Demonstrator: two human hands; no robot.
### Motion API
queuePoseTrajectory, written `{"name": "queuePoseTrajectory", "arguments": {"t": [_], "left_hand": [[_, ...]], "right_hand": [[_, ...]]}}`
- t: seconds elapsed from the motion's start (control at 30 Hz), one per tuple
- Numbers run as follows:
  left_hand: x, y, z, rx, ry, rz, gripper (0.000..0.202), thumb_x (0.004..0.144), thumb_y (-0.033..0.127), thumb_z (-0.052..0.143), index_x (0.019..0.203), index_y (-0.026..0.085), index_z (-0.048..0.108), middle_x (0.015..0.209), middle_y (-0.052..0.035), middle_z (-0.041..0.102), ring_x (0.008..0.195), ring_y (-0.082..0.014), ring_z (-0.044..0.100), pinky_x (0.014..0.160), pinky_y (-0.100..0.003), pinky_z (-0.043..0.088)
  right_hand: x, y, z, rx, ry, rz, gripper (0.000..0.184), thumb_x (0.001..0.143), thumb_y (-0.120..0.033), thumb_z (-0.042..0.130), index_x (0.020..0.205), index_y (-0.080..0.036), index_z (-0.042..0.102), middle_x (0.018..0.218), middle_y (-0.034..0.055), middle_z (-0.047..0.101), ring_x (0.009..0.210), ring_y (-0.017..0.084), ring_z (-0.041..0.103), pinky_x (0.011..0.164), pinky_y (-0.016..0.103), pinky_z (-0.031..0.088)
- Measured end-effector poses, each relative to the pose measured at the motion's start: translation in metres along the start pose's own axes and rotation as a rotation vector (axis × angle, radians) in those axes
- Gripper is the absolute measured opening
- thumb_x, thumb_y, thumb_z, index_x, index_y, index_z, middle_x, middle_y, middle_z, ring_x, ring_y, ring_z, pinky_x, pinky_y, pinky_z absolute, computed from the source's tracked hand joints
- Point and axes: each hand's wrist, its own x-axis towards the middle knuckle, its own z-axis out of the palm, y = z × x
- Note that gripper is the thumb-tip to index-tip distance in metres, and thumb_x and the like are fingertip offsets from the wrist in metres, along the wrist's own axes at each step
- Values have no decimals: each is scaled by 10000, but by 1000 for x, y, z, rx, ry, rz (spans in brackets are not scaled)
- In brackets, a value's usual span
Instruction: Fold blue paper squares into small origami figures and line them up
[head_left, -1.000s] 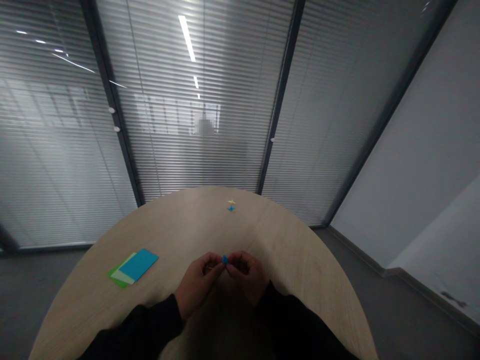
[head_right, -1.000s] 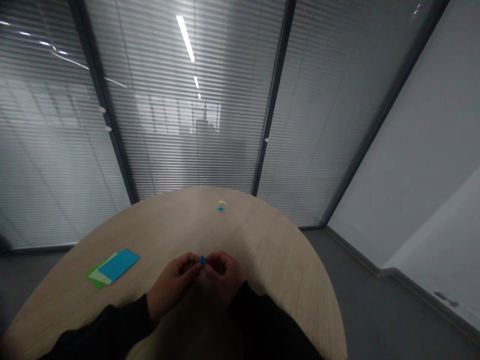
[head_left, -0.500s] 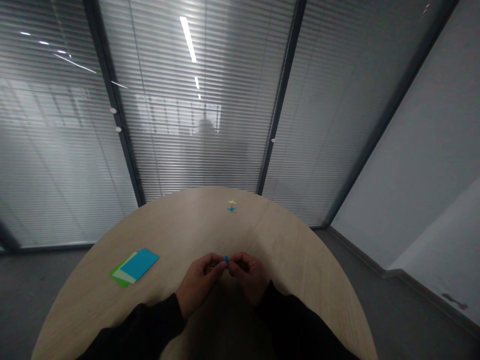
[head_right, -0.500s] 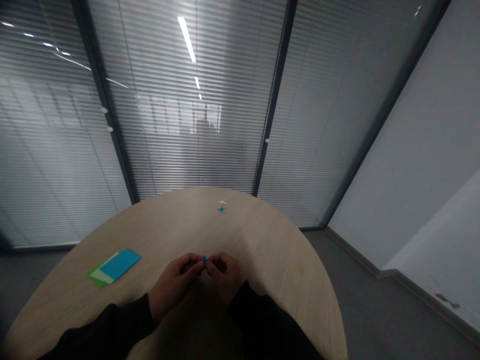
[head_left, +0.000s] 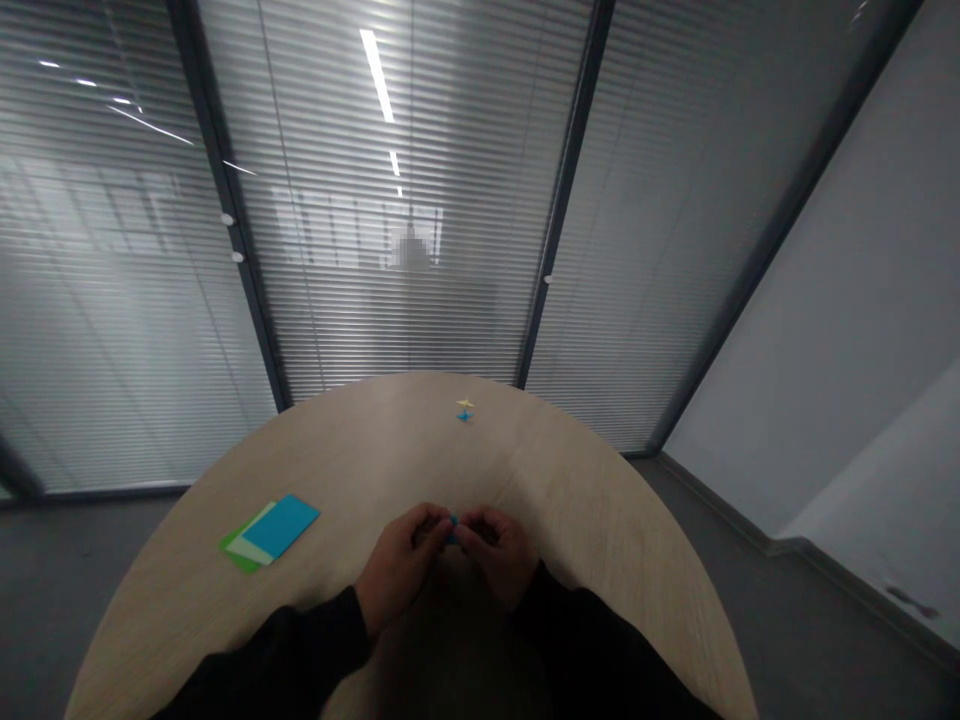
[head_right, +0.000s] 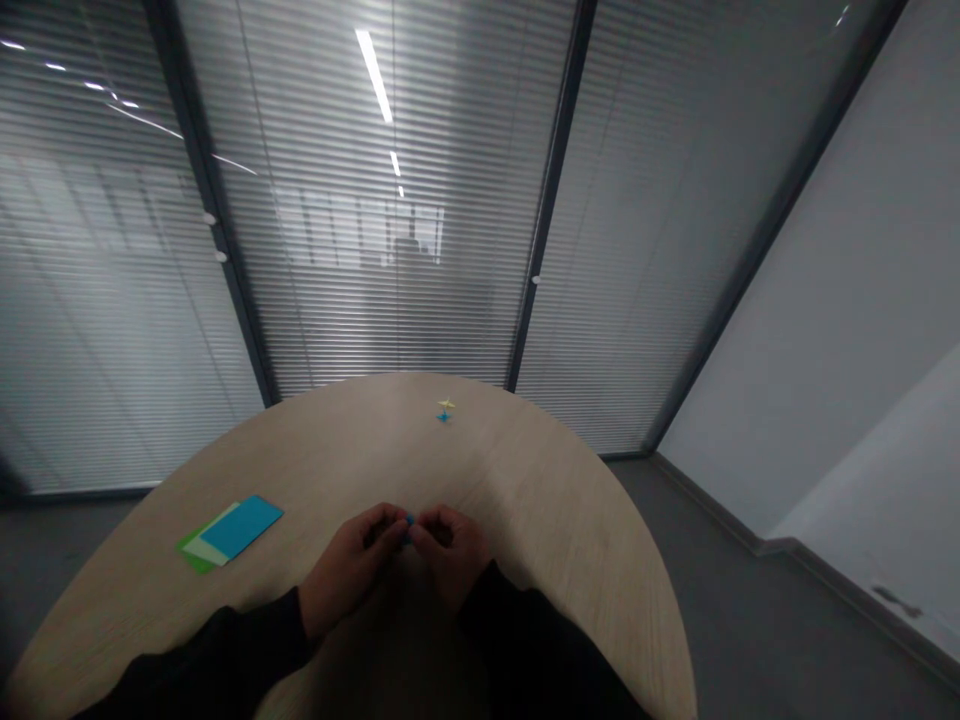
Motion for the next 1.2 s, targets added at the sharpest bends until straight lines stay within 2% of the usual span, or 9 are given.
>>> {"name": "queuePoseTrajectory", "arguments": {"t": [0.1, 0.23, 0.33, 0.47, 0.57, 0.8, 1.1, 1.2], "left_hand": [[0, -1, 0, -114, -60, -6, 285, 864, 409, 602, 999, 167, 670, 931, -78, 722, 853, -220, 642, 769, -318, 479], [0, 2, -1, -131, -82, -63, 264, 831, 400, 640, 919, 155, 688, 895, -88, 738, 843, -237, 660, 772, -338, 487], [1, 5, -1, -109, -67, -110, 273, 806, 388, 656, 921, 142, 693, 895, -104, 745, 841, -253, 666, 771, -356, 491], [2, 5, -2, -124, -64, -112, 268, 788, 391, 676, 887, 144, 702, 881, -101, 748, 833, -250, 667, 758, -349, 489], [2, 3, -1, -157, -54, -126, 273, 777, 411, 692, 848, 147, 700, 818, -83, 738, 775, -227, 656, 711, -324, 480], [2, 3, 1, -226, -26, -142, 276, 766, 421, 704, 812, 150, 694, 753, -59, 710, 715, -195, 632, 665, -298, 462], [1, 8, 0, -253, -12, -153, 282, 748, 428, 710, 795, 151, 683, 753, -58, 707, 711, -193, 627, 678, -308, 468], [2, 6, 0, -259, -9, -148, 254, 750, 398, 707, 804, 150, 686, 764, -56, 713, 716, -191, 632, 684, -303, 469]], "right_hand": [[1, -1, 0, 14, 30, -23, 252, 811, -427, 611, 762, -179, 615, 625, -13, 569, 581, 131, 544, 557, 242, 428], [1, 2, 3, 15, 78, -59, 212, 794, -378, 624, 880, -185, 606, 708, 18, 632, 625, 152, 608, 577, 259, 492], [0, 3, 4, -87, 171, -205, 292, 772, -302, 643, 1036, -188, 593, 834, 51, 673, 658, 159, 640, 592, 271, 526], [-1, -1, 2, -319, 215, -465, 140, 836, -251, 592, 952, -190, 643, 837, 60, 668, 617, 142, 619, 560, 254, 516], [-2, -6, 0, -394, 224, -558, 118, 867, -233, 571, 936, -188, 656, 840, 60, 681, 575, 127, 601, 526, 234, 503], [-5, -4, 0, -487, 241, -562, 152, 889, -248, 575, 987, -200, 682, 892, 58, 741, 509, 117, 611, 519, 235, 523], [-6, -9, 0, -421, 235, -593, 173, 887, -233, 580, 1012, -208, 697, 922, 75, 752, 535, 130, 641, 508, 231, 534], [-4, -6, 2, -336, 238, -567, 112, 850, -224, 613, 925, -208, 695, 937, 69, 736, 505, 107, 608, 489, 221, 517]]}}
